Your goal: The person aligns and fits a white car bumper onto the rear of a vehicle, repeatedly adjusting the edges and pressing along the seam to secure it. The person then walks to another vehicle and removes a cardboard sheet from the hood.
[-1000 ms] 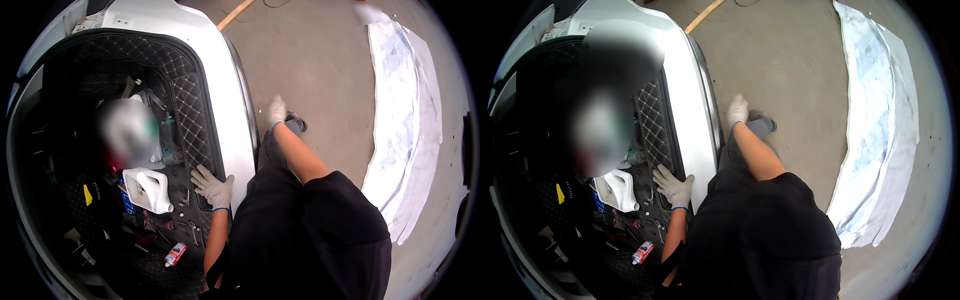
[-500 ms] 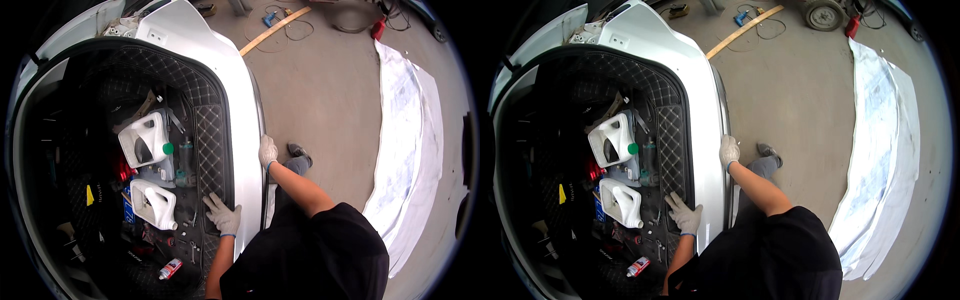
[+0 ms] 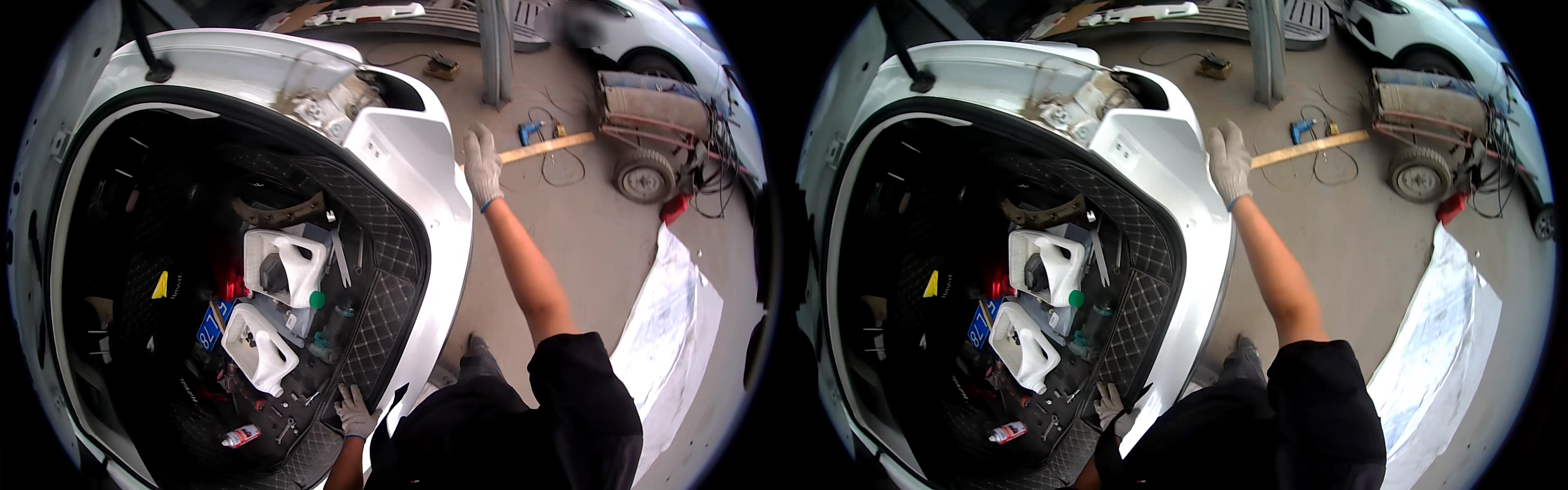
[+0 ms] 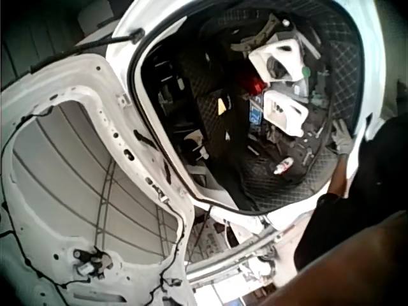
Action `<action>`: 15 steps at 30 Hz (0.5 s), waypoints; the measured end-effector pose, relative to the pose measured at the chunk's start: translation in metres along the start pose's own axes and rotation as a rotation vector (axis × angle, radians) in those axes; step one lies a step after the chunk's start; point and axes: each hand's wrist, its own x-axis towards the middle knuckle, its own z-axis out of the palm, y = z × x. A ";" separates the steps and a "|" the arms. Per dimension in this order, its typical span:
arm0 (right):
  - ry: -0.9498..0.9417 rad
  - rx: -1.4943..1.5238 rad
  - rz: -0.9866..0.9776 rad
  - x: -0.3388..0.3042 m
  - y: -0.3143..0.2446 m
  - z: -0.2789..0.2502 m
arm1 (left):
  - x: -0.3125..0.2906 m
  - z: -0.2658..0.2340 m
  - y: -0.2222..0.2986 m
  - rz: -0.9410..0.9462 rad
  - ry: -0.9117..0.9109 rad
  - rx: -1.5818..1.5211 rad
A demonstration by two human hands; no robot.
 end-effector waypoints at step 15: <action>-0.395 0.148 -0.280 0.077 -0.060 0.034 | -0.017 -0.011 0.037 -0.299 0.055 -0.006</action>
